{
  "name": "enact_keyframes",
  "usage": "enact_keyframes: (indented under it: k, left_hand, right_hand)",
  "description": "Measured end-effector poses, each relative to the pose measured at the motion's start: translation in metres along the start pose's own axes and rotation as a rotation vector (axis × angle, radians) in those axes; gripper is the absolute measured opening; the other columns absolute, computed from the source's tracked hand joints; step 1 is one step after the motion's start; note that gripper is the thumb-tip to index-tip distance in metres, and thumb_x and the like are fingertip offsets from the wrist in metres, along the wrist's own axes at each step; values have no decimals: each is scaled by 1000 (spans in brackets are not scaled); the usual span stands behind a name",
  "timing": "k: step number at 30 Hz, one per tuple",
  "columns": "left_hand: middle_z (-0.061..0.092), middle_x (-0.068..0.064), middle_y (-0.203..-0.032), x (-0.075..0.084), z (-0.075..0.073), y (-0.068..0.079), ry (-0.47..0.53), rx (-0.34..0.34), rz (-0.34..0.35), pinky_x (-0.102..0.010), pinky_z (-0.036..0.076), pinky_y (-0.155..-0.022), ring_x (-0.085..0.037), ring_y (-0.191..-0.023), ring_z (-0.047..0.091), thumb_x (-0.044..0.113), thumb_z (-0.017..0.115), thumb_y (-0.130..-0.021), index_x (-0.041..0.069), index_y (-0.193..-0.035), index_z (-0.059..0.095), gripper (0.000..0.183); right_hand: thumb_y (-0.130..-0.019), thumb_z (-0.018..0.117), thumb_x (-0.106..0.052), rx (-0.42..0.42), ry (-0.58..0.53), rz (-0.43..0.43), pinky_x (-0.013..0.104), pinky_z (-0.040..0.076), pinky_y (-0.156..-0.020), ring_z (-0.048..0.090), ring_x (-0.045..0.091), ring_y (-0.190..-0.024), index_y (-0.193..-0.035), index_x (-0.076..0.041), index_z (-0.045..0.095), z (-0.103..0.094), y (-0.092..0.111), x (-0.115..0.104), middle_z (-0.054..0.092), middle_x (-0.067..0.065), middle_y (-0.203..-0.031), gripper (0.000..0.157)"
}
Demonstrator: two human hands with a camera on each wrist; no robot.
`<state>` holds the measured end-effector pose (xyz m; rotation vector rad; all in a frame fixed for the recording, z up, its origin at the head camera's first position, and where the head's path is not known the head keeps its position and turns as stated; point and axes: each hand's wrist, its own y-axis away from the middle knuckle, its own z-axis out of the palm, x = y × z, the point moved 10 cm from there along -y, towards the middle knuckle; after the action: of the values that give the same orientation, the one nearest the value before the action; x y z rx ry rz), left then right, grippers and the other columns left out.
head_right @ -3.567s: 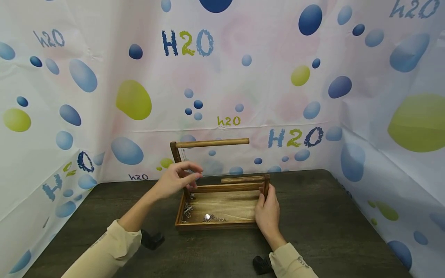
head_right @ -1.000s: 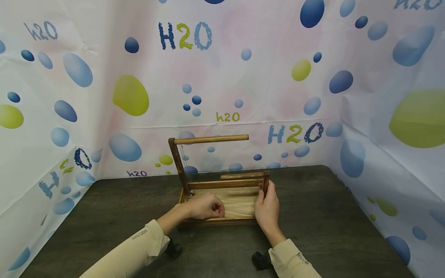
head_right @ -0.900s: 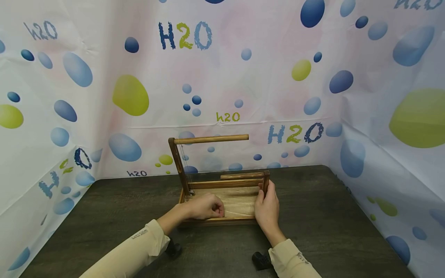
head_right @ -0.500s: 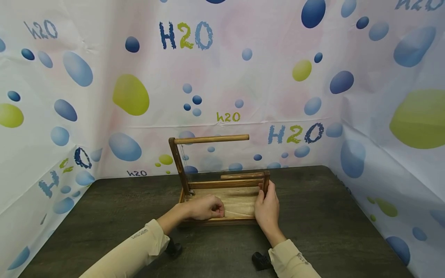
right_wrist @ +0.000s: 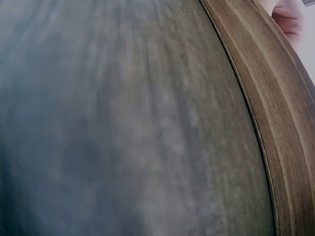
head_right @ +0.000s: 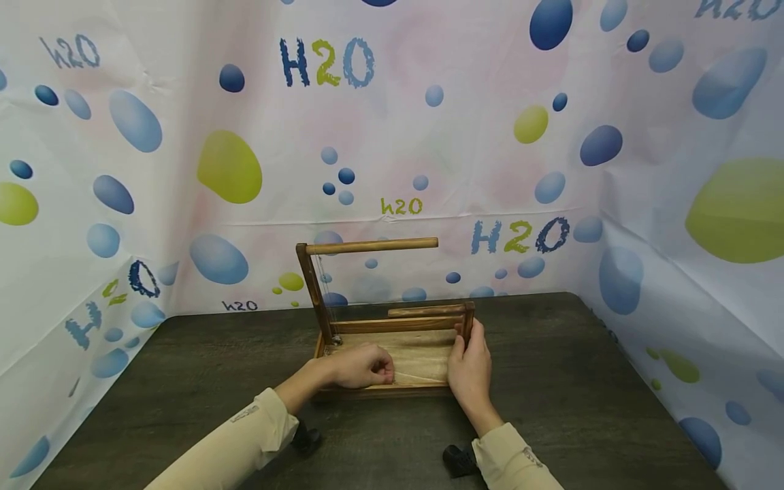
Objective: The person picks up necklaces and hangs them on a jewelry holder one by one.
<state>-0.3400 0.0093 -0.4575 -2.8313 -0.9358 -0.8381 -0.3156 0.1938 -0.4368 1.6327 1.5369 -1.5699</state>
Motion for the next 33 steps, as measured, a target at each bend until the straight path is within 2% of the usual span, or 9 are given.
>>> enact_keyframes:
  k: [5,9,16,24,26,29,33]
  left_hand:
    - [61,12,-80,-1,-3,5,110,13,2,-20,45,-61,-3,-65,52,14,61,-102,17,-90,69,15]
    - [62,10,-83,0,-9,8,193,49,14,-22,47,-63,-4,-69,53,11,59,-102,14,-93,68,13]
    - [62,7,-82,4,-21,14,252,106,50,-23,46,-64,-7,-67,51,14,58,-104,11,-96,70,15]
    - [67,6,-90,3,-22,19,363,121,53,-26,54,-77,-8,-84,64,12,60,-102,7,-98,71,13]
    - [68,5,-91,4,-24,20,395,128,58,-28,55,-78,-11,-86,66,11,61,-102,8,-98,72,12]
    - [70,-1,-90,6,-26,21,458,132,68,-35,57,-76,-22,-84,68,9,61,-101,8,-97,72,12]
    - [71,-8,-89,7,-27,21,561,131,82,-47,58,-75,-35,-83,68,6,58,-102,-3,-101,70,15]
  right_hand:
    - [-102,46,4,5,2,-2,56,43,-99,57,41,-121,-136,2,46,0,0,0,62,24,-126,34]
    - [-102,46,4,10,11,-6,56,43,-98,57,41,-120,-136,2,47,0,1,0,62,24,-125,33]
    - [-102,46,4,9,6,-7,56,43,-97,57,41,-119,-135,3,47,0,2,1,62,24,-123,33]
    - [-103,46,3,5,11,-6,56,43,-98,57,41,-119,-136,3,47,1,1,1,62,23,-124,34]
    - [-102,46,4,10,11,-12,56,43,-97,57,41,-119,-136,3,47,0,0,1,62,23,-124,34]
    - [-102,46,4,17,12,-19,55,43,-98,57,41,-118,-135,3,48,-1,0,-1,63,23,-123,33]
    - [-102,46,4,16,14,-15,56,43,-98,57,41,-119,-135,3,47,-1,0,-1,63,23,-123,34]
